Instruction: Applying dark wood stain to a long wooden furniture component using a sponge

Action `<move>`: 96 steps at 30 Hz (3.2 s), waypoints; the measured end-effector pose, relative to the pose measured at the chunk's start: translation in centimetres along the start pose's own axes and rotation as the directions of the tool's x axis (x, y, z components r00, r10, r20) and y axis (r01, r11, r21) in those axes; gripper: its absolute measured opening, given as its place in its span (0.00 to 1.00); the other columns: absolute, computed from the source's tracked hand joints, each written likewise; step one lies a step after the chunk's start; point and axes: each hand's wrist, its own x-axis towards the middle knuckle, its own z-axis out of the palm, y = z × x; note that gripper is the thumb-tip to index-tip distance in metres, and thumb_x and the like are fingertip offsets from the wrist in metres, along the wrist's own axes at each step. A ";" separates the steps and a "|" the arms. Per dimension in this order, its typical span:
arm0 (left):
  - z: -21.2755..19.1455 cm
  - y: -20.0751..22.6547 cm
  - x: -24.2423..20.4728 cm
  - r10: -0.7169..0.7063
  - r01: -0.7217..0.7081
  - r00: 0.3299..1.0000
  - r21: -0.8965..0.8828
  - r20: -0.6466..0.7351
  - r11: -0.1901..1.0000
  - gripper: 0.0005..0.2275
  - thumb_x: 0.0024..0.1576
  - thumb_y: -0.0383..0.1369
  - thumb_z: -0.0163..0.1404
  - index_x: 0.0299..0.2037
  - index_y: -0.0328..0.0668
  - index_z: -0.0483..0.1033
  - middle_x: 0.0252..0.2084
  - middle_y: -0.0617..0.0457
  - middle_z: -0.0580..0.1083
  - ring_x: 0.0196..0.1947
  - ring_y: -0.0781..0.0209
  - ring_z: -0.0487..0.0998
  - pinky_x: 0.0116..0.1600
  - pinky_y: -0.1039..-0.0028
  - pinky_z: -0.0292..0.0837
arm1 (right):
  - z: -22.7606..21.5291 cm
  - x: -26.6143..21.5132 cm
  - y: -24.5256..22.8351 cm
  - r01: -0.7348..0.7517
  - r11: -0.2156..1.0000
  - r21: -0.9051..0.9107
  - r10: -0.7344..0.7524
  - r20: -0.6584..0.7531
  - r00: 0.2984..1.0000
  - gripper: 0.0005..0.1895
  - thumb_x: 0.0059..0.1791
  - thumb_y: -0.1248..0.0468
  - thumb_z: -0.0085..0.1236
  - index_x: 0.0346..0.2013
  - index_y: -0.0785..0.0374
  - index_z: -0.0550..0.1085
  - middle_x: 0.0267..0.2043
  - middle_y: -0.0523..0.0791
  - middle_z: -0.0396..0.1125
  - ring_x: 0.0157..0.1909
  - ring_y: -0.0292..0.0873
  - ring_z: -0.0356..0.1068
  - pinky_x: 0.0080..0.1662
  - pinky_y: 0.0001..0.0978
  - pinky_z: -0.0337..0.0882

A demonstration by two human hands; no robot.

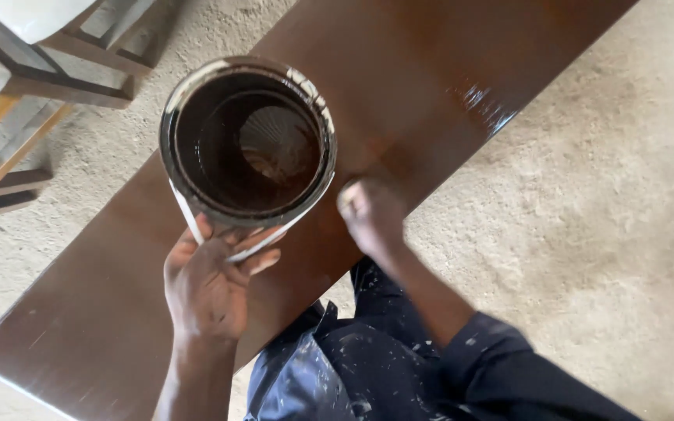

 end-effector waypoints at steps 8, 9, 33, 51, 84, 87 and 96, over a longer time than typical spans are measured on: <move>-1.5 0.4 0.2 0.027 -0.029 0.997 0.023 0.072 0.999 0.11 0.48 0.15 0.35 0.35 0.40 0.63 0.42 0.20 0.77 0.41 0.17 0.82 0.30 0.47 0.86 | 2.7 -5.2 -7.8 0.120 0.992 0.034 -0.124 0.166 0.978 0.02 0.47 0.63 0.58 0.35 0.51 0.74 0.38 0.44 0.70 0.39 0.52 0.73 0.36 0.45 0.77; -1.1 0.4 0.1 0.021 -0.024 0.997 0.043 0.072 0.999 0.11 0.48 0.15 0.34 0.34 0.41 0.61 0.42 0.21 0.77 0.42 0.18 0.83 0.30 0.48 0.86 | 2.3 -3.9 -6.1 0.075 0.997 0.000 -0.075 0.126 0.989 0.03 0.48 0.64 0.57 0.37 0.53 0.75 0.40 0.47 0.70 0.39 0.57 0.73 0.34 0.51 0.77; 10.5 -2.0 1.5 0.002 0.025 0.989 0.182 -0.145 0.983 0.05 0.59 0.13 0.37 0.40 0.21 0.65 0.43 0.33 0.74 0.42 0.17 0.85 0.33 0.53 0.79 | -20.6 27.3 35.7 -0.394 0.916 0.075 0.401 -0.224 0.889 0.09 0.52 0.70 0.48 0.47 0.63 0.72 0.45 0.56 0.72 0.44 0.56 0.72 0.37 0.47 0.72; 0.4 1.9 -1.2 0.031 -0.039 0.995 0.086 0.094 0.995 0.16 0.46 0.14 0.35 0.43 0.31 0.68 0.40 0.21 0.78 0.39 0.19 0.83 0.28 0.53 0.86 | 2.3 -4.1 -9.0 -0.029 0.996 0.081 0.020 0.106 0.994 0.12 0.45 0.53 0.61 0.36 0.56 0.72 0.31 0.47 0.70 0.34 0.55 0.74 0.34 0.51 0.77; 8.8 -3.4 2.8 0.043 -0.036 0.996 0.089 -0.077 0.995 0.06 0.60 0.15 0.41 0.33 0.33 0.64 0.34 0.37 0.72 0.40 0.16 0.85 0.28 0.55 0.82 | -17.1 29.3 30.5 -0.400 0.908 0.126 0.410 -0.065 0.910 0.07 0.45 0.64 0.47 0.36 0.57 0.70 0.33 0.50 0.72 0.32 0.51 0.70 0.31 0.47 0.65; 8.9 -2.3 1.7 0.057 -0.051 0.995 0.064 -0.085 0.997 0.11 0.56 0.14 0.43 0.32 0.44 0.63 0.31 0.42 0.72 0.37 0.26 0.86 0.26 0.59 0.81 | -11.7 25.4 27.3 -0.120 0.992 0.037 0.124 -0.137 0.983 0.08 0.48 0.62 0.51 0.40 0.62 0.69 0.35 0.55 0.72 0.36 0.63 0.71 0.38 0.54 0.66; -1.7 0.4 -0.4 0.082 -0.083 0.996 0.046 0.034 0.995 0.18 0.42 0.15 0.35 0.42 0.35 0.68 0.43 0.21 0.77 0.41 0.20 0.82 0.30 0.54 0.87 | 0.1 9.4 2.9 0.118 0.985 -0.126 -0.146 -0.244 0.959 0.09 0.44 0.56 0.61 0.30 0.49 0.69 0.22 0.42 0.68 0.26 0.46 0.73 0.31 0.36 0.73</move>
